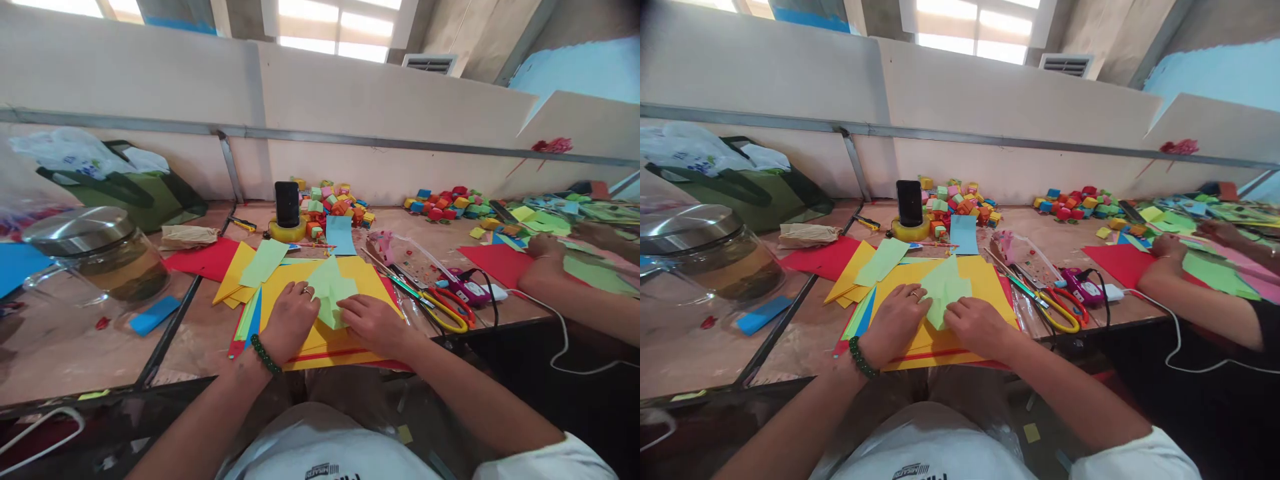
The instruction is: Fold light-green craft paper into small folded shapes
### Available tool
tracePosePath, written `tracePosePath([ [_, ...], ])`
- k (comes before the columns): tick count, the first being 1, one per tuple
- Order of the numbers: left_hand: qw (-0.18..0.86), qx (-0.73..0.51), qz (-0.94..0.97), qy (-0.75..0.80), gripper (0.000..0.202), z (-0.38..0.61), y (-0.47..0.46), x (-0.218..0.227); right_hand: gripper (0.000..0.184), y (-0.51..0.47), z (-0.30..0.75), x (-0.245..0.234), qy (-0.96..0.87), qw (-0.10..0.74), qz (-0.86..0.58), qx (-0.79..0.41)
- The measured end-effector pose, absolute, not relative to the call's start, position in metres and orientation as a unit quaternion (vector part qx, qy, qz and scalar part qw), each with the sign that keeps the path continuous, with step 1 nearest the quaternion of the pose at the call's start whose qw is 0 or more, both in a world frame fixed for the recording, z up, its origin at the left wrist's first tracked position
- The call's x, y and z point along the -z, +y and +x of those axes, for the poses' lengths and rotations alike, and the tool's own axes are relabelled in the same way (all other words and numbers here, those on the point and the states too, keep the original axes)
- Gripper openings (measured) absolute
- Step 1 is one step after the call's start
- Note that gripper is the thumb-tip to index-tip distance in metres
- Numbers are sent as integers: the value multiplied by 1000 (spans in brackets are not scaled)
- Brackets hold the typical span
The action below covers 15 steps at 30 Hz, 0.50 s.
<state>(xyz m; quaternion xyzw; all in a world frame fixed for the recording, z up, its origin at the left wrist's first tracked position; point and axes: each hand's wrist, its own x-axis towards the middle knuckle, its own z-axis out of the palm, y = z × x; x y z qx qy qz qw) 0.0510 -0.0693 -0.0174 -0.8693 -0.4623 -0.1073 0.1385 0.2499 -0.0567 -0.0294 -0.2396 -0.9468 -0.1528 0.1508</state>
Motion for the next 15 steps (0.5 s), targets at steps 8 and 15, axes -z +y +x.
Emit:
tracePosePath([
  [8,19,109,-889,-444,22,51,-97,39,18,-51,243,37,-962,33,-272,2],
  [15,-5,189,-880,-435,29,45,-110,55,40,-34,266,20,-928,53,-278,-240],
])
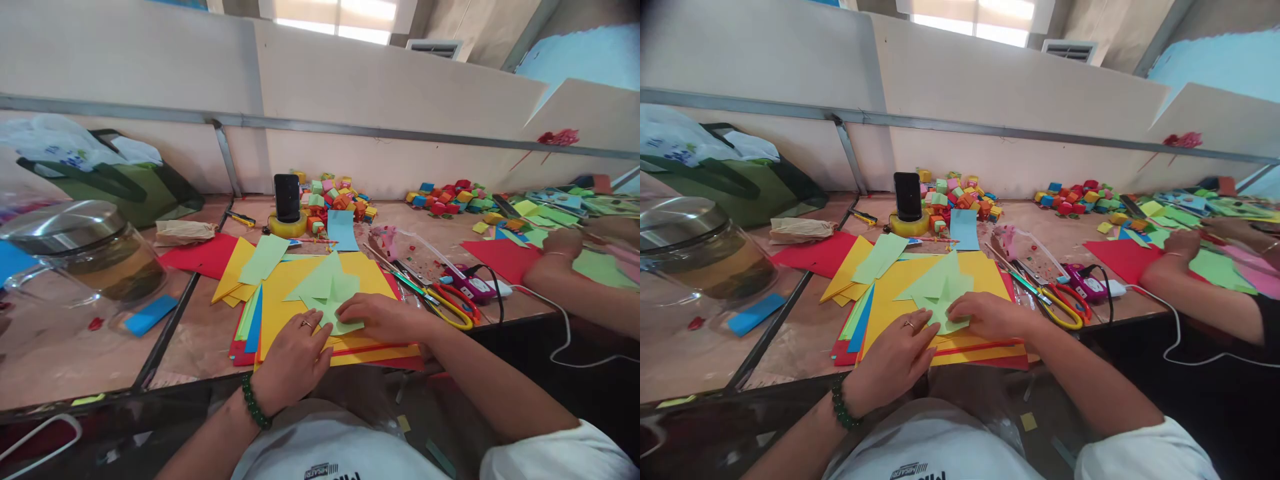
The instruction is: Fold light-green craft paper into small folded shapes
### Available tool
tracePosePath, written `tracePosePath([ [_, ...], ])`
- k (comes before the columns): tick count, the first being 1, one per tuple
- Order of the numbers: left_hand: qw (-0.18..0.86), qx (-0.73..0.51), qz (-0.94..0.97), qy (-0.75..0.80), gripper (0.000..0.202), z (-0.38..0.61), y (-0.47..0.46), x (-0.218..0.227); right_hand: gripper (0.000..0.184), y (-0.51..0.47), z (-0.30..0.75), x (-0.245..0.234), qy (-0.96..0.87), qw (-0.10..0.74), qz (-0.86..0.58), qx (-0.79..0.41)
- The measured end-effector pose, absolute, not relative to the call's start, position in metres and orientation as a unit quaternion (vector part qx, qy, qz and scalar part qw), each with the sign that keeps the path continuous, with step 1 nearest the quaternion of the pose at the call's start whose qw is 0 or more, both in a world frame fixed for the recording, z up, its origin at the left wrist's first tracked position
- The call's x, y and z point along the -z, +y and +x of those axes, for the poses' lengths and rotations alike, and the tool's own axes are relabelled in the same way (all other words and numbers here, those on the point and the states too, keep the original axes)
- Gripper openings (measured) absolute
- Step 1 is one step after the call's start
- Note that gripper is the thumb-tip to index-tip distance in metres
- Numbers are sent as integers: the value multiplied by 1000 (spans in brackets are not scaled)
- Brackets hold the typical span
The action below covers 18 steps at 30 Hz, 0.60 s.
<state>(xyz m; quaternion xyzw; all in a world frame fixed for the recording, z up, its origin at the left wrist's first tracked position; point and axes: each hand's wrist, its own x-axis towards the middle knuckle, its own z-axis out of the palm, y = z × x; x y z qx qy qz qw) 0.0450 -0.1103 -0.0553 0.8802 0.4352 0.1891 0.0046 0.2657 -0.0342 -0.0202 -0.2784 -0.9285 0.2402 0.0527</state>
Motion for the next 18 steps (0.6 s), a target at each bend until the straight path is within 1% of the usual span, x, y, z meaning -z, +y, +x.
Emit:
tracePosePath([
  [4,32,-217,874,433,30,42,-112,61,19,-16,274,21,-884,93,-288,-355],
  [6,50,-229,873,428,31,41,-113,59,24,-8,274,24,-862,103,-299,-396],
  [9,63,-251,869,422,34,41,-114,55,36,-1,270,31,-835,139,-325,-422],
  [11,68,-265,865,421,32,40,-115,55,38,1,266,37,-823,179,-339,-419],
  [14,70,-282,859,421,26,40,-115,57,35,-2,261,44,-816,231,-365,-385],
  [18,60,-299,856,418,15,41,-115,59,29,-6,258,50,-833,252,-367,-329],
])
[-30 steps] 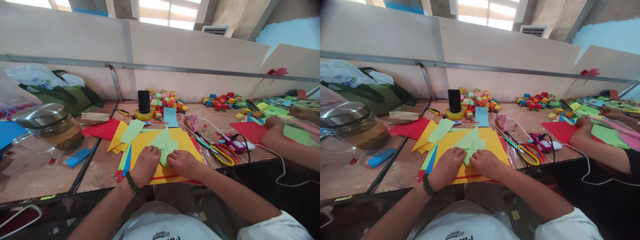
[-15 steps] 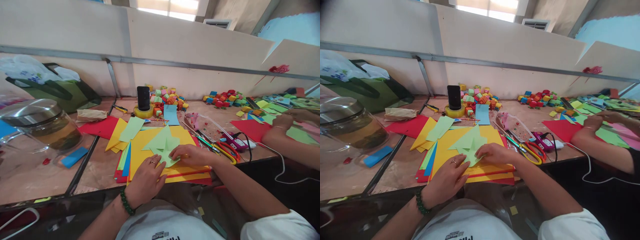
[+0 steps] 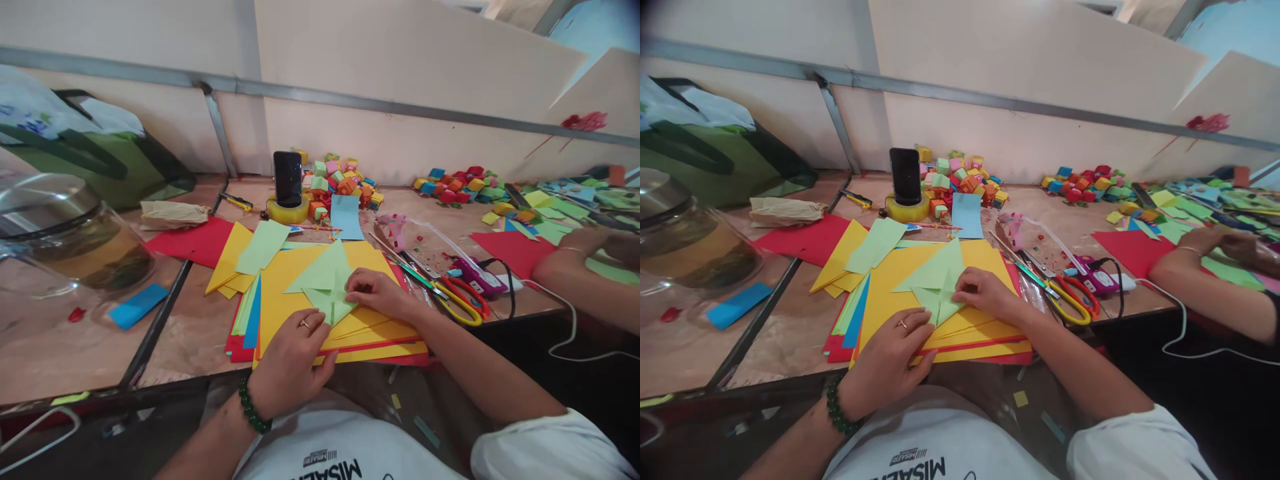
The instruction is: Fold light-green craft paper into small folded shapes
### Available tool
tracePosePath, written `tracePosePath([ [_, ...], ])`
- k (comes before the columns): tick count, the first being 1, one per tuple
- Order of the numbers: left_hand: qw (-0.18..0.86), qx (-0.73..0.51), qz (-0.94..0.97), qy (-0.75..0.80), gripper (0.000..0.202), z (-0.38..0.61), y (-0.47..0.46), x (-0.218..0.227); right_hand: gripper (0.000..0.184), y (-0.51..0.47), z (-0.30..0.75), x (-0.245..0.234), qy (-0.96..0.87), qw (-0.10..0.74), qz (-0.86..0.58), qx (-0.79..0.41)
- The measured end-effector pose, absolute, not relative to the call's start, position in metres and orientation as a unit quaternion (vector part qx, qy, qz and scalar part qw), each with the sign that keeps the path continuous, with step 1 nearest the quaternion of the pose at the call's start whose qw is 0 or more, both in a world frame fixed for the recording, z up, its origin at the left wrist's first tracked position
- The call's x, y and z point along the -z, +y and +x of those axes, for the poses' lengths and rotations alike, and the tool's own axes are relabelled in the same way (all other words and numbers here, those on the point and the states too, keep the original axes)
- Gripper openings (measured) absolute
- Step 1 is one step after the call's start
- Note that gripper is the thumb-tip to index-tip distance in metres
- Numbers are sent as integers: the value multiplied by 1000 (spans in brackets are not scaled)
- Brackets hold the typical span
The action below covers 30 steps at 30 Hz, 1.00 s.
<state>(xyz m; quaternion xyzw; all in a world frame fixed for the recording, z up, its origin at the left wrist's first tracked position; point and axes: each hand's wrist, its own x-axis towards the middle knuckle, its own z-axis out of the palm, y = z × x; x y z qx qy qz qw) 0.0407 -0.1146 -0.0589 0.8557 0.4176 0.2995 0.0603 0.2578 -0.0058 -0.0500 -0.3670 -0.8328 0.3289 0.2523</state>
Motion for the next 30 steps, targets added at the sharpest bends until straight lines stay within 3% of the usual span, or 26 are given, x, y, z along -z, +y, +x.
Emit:
tracePosePath([
  [9,58,-305,861,403,14,44,-113,54,18,-7,258,57,-854,251,-358,-281],
  [15,37,-312,864,393,36,44,-111,55,14,-10,258,54,-862,252,-354,-262],
  [30,66,-306,865,392,33,41,-112,59,15,-12,258,52,-876,254,-338,-233],
])
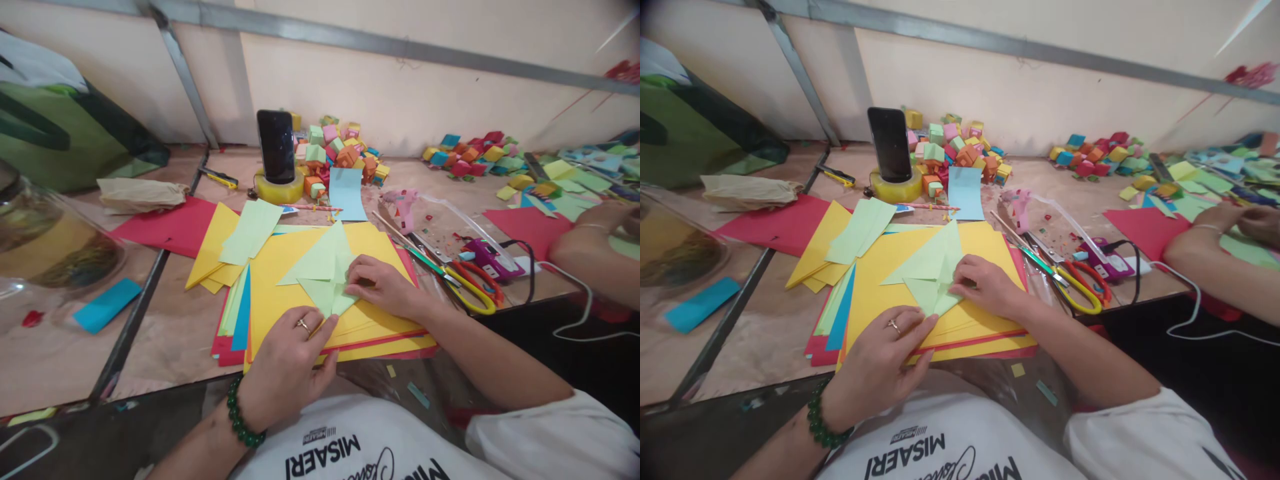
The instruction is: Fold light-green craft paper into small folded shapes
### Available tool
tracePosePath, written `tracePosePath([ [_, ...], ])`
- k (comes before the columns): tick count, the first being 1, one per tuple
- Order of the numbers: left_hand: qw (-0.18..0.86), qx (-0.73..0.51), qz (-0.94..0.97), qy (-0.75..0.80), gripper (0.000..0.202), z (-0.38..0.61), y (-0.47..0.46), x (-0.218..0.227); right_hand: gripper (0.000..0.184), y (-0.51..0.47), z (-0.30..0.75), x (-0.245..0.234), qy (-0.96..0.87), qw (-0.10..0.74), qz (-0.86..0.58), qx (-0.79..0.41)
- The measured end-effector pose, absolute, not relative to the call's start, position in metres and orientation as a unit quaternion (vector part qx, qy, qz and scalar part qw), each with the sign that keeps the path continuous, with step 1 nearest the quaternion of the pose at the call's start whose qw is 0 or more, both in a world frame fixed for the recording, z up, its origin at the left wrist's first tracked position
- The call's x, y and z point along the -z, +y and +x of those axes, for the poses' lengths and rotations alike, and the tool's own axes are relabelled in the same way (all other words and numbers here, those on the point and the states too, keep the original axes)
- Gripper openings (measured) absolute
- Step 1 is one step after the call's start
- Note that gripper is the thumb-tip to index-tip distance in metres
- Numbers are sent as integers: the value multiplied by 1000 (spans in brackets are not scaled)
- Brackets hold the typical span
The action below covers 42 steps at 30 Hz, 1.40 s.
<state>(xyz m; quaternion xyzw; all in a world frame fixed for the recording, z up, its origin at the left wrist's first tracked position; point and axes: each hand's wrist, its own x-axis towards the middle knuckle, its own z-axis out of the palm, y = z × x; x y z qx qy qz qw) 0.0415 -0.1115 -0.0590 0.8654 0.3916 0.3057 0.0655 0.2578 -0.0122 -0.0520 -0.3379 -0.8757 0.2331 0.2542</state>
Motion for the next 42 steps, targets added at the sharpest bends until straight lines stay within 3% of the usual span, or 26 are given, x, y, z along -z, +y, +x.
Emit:
tracePosePath([
  [18,27,-268,874,405,29,49,-112,54,8,-15,255,47,-875,218,-372,-221],
  [20,31,-264,875,406,29,51,-111,52,16,-18,253,44,-872,196,-397,-209],
  [24,23,-258,877,404,23,54,-108,46,53,-23,248,39,-870,156,-439,-164],
  [26,19,-259,877,404,20,55,-107,43,59,-24,248,38,-870,145,-445,-157],
  [42,12,-255,876,410,16,58,-107,41,51,-15,276,43,-861,160,-426,-230],
])
